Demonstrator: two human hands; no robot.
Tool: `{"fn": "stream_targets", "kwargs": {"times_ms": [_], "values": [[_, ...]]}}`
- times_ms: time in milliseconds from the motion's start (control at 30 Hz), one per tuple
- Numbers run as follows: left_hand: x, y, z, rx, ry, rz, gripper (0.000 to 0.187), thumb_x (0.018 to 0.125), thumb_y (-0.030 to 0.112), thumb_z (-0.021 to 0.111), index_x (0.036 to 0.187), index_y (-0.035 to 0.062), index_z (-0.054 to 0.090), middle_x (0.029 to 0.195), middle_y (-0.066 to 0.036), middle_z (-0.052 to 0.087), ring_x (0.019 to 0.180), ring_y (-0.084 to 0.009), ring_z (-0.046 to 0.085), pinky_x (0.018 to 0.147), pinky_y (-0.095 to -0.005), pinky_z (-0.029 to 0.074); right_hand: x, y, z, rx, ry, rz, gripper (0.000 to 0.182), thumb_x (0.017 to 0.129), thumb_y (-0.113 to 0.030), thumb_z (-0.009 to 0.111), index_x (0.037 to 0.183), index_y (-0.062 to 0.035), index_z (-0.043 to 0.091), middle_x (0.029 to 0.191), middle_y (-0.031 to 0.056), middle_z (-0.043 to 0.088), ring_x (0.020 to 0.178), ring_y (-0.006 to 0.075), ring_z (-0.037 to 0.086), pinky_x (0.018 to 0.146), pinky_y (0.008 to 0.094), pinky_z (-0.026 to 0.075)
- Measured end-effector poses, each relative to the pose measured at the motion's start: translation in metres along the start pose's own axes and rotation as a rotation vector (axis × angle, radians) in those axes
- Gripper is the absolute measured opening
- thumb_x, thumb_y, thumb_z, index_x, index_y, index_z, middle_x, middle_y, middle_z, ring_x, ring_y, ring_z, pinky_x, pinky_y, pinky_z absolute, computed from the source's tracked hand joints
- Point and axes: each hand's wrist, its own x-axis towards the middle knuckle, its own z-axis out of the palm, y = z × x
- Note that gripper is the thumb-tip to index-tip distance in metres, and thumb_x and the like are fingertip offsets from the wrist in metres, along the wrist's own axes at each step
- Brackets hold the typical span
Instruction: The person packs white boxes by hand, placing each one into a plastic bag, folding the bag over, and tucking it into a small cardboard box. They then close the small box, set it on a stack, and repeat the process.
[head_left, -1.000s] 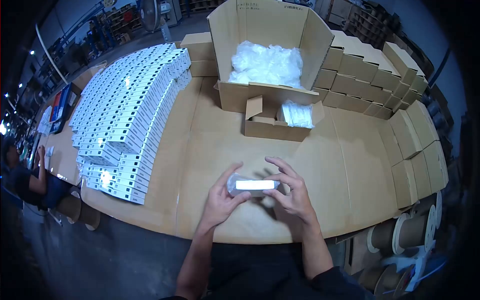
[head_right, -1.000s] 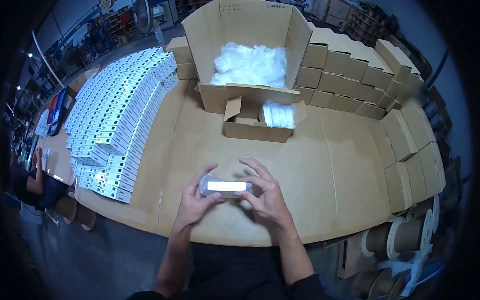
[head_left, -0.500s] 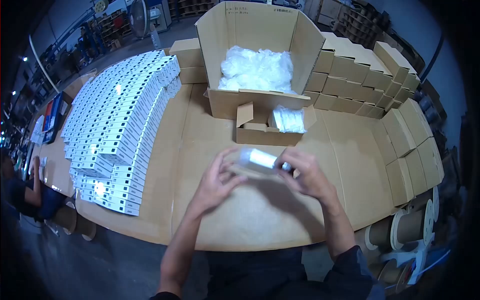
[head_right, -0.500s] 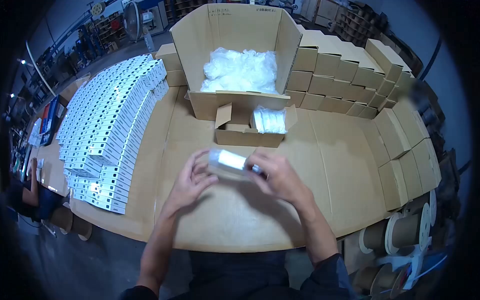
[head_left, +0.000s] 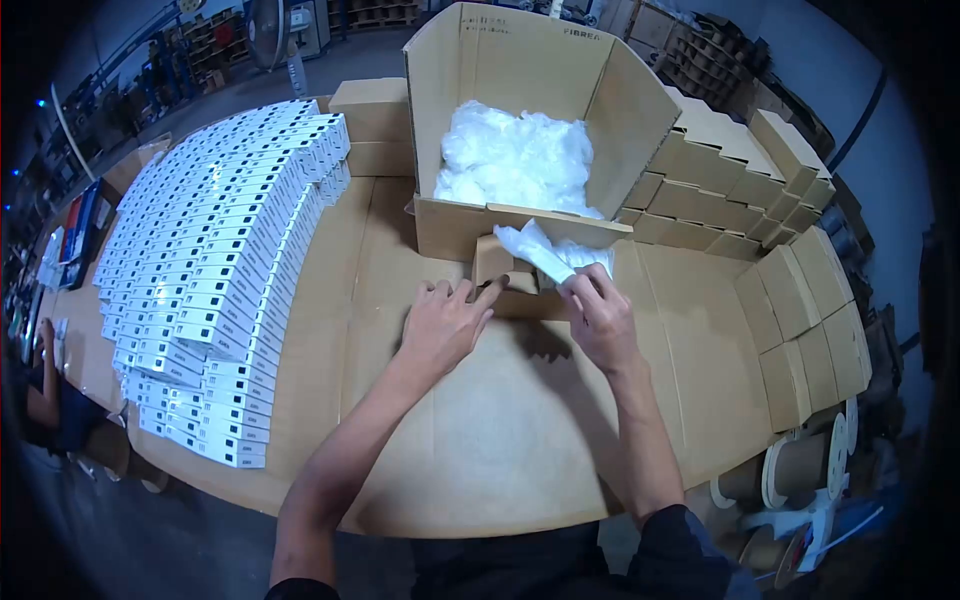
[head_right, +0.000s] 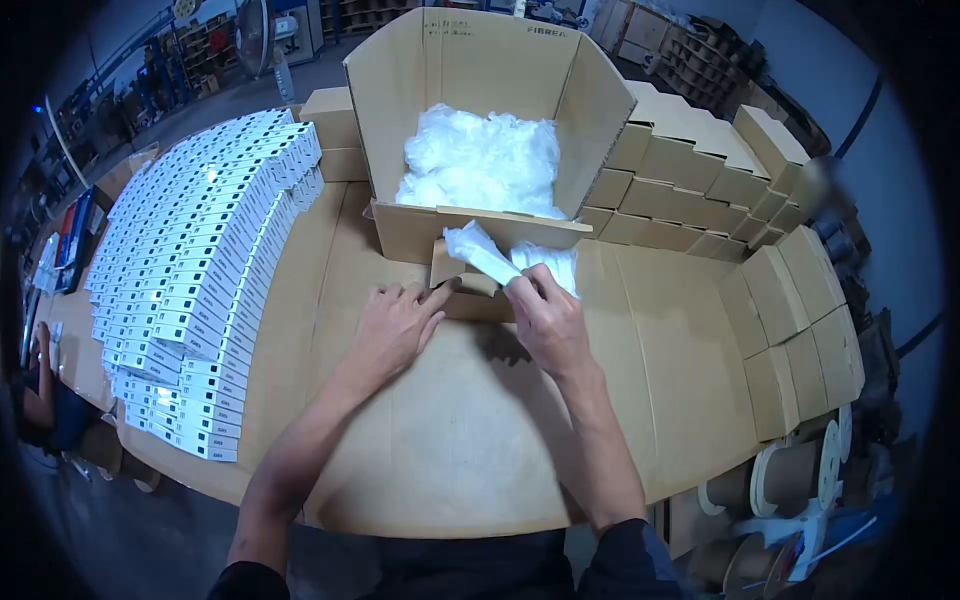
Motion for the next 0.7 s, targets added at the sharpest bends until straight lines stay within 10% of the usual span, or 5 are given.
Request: {"fn": "stream_targets", "kwargs": {"times_ms": [400, 700], "values": [[-0.002, -0.008, 0.013, 0.068, 0.088, 0.113, 0.064, 0.086, 0.005, 0.062, 0.147, 0.0242, 0.056, 0.095, -0.003, 0.060, 0.082, -0.0211, 0.056, 0.078, -0.0389, 0.043, 0.013, -0.004, 0.001, 0.096, -0.059, 0.285, 0.017, 0.087, 0.003, 0.071, 0.094, 0.0001, 0.056, 0.088, 0.0164, 0.060, 0.076, 0.0394, 0.063, 0.063, 0.0491, 0.050], [0.002, 0.001, 0.017, -0.151, 0.049, -0.079, 0.062, 0.088, 0.013, 0.069, 0.147, 0.0108, 0.051, 0.110, -0.011, 0.060, 0.095, -0.0282, 0.057, 0.082, -0.0425, 0.048, 0.016, -0.009, 0.024, -0.092, -0.057, 0.420, 0.019, 0.087, -0.003, 0.071, 0.103, -0.0007, 0.060, 0.087, 0.0261, 0.065, 0.077, 0.0464, 0.067, 0.067, 0.0536, 0.055]]}}
